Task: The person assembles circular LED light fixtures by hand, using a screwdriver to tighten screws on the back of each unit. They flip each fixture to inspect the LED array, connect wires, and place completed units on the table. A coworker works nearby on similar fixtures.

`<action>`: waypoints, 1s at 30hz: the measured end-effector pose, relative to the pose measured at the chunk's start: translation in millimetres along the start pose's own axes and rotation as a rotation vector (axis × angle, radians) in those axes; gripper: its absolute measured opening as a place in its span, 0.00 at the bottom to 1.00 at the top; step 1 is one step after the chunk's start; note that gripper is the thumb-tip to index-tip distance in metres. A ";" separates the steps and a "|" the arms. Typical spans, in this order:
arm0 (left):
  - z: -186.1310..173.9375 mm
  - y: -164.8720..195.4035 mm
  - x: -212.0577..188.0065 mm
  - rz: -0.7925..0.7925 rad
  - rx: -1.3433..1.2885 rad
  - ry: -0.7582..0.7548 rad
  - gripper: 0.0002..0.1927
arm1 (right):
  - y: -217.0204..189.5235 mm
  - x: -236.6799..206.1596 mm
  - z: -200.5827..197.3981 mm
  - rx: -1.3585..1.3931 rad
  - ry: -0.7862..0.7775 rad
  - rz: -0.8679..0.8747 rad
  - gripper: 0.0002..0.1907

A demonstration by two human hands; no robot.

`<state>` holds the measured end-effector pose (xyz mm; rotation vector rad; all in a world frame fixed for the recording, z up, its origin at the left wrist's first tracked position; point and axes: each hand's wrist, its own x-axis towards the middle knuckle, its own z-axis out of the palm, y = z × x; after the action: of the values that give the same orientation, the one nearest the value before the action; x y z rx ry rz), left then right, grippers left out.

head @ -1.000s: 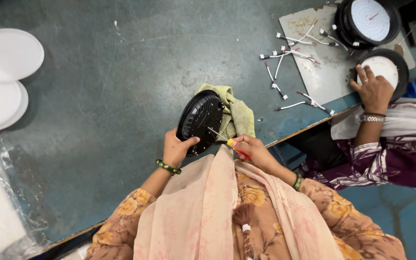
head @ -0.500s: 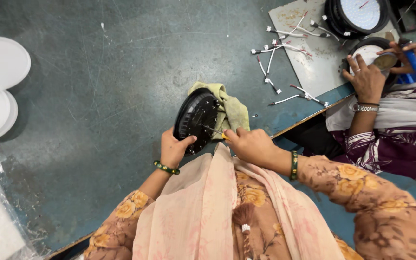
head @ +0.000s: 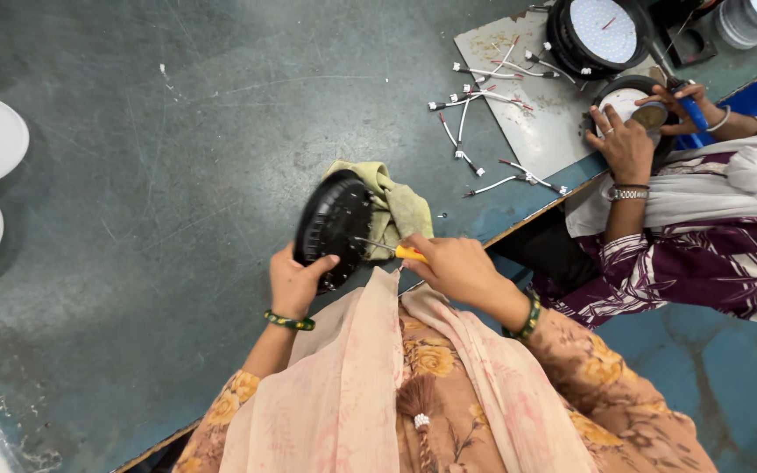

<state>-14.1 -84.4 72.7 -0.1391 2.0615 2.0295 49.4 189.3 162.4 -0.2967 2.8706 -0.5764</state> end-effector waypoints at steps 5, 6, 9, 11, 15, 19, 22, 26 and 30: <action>-41.9 11.1 5.0 -0.036 -0.439 0.074 0.18 | -12.9 -14.0 -15.3 0.180 0.202 -0.103 0.16; -48.6 12.8 5.1 -0.046 -0.494 0.081 0.18 | -11.0 -13.4 -9.2 0.363 0.171 -0.033 0.17; -57.0 14.3 4.6 -0.066 -0.651 0.092 0.19 | 1.8 -7.5 21.1 0.768 0.087 0.175 0.18; -56.0 13.1 0.8 -0.084 -0.729 0.092 0.20 | 14.7 -2.2 44.4 0.871 0.064 0.299 0.18; -54.0 8.7 -7.5 -0.078 -0.723 0.182 0.22 | 51.1 26.7 85.2 1.010 0.258 0.385 0.18; -64.5 1.3 -17.9 -0.113 -0.629 0.237 0.24 | 89.6 61.3 114.3 1.020 0.415 0.433 0.20; -78.7 -6.8 -28.7 -0.185 -0.639 0.219 0.21 | 114.6 66.9 126.2 0.608 0.613 0.227 0.14; -92.2 -17.9 -32.0 -0.175 -0.619 0.259 0.20 | 156.1 49.5 122.9 0.453 0.767 0.314 0.09; -96.5 -24.9 -33.8 -0.099 -0.543 0.280 0.21 | 211.0 17.4 105.4 0.285 0.918 0.507 0.08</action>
<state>14.2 -184.6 56.8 -0.6383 1.5365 2.5695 24.2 338.2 -19.6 0.9526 3.3644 -1.2286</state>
